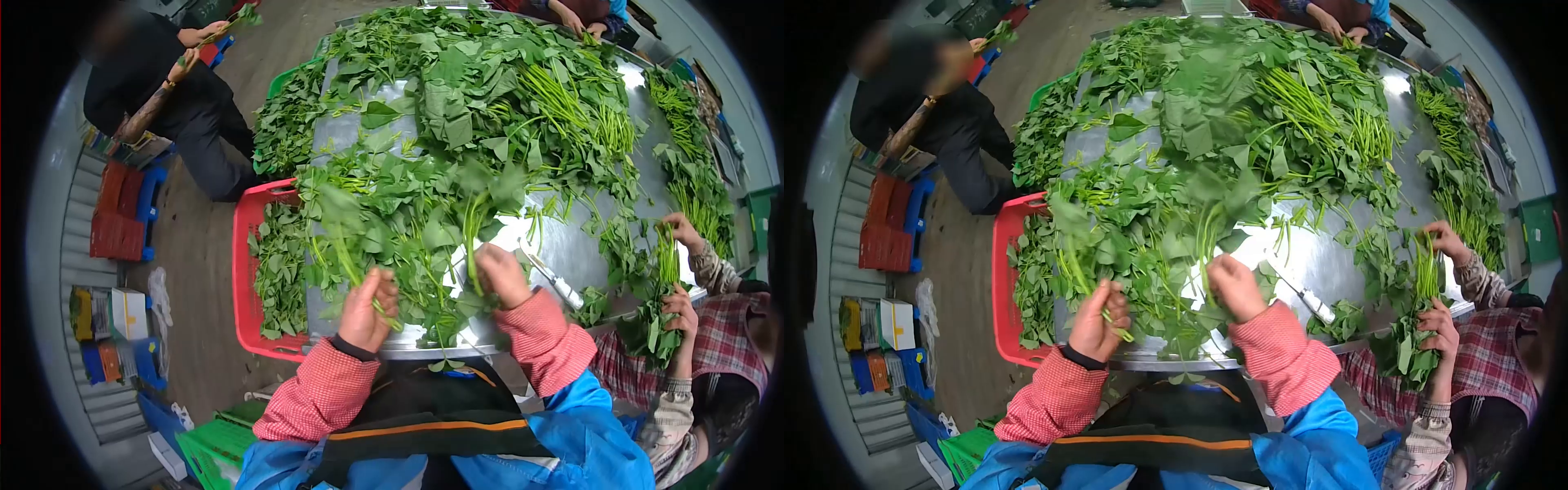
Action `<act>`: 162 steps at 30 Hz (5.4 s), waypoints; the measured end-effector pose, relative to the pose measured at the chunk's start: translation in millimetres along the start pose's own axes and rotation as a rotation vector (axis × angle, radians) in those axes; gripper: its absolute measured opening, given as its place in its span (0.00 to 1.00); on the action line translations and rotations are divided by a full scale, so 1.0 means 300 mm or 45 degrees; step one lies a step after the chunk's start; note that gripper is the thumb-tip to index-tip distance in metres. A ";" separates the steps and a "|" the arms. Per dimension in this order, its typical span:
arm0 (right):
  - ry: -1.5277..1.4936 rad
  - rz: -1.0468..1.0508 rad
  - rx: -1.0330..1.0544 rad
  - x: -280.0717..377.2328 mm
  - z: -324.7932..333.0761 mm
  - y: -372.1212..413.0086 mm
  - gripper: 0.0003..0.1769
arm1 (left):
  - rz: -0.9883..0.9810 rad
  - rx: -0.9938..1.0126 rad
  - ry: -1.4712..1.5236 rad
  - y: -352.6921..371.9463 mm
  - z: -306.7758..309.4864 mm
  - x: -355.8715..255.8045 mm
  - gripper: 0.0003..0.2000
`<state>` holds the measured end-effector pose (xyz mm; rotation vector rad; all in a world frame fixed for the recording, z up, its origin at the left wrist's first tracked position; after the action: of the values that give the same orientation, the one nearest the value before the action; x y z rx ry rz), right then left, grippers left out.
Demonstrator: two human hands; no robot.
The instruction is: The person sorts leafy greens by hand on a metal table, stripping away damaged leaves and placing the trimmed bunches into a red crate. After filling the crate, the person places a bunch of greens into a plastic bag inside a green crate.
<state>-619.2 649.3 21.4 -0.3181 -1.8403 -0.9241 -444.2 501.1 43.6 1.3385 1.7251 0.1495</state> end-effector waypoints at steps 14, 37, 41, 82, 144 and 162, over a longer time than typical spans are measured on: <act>1.051 0.378 0.032 0.076 -0.243 0.156 0.18 | 0.142 0.153 -0.211 -0.075 -0.062 0.168 0.05; 1.174 1.036 -0.111 0.149 -0.235 0.261 0.13 | -0.572 -0.097 0.222 0.047 0.167 -0.305 0.07; 1.472 0.517 -0.067 0.088 -0.158 0.111 0.11 | -0.410 0.069 0.306 0.036 0.172 -0.244 0.05; 1.026 1.282 0.187 0.255 -0.335 0.387 0.06 | -0.483 -0.010 0.116 -0.040 0.018 -0.140 0.06; 0.788 1.015 0.016 0.181 -0.290 0.268 0.11 | -0.356 -0.052 -0.140 -0.011 -0.063 0.030 0.09; 0.644 0.553 0.364 0.181 -0.329 0.206 0.15 | -0.143 0.086 -0.014 -0.031 -0.018 0.024 0.06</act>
<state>-541.7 610.0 116.0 -0.2607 -1.3356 -0.3845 -454.5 505.6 37.0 1.2850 1.8047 0.0200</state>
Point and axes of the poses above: each hand's wrist, its own y-axis away from the middle knuckle, its own z-axis out of the back of the hand, x = y × z, the point moved 9 cm from there along -y, towards the middle knuckle, and after that the axes turned 4 degrees about x, right-handed, at the moved point
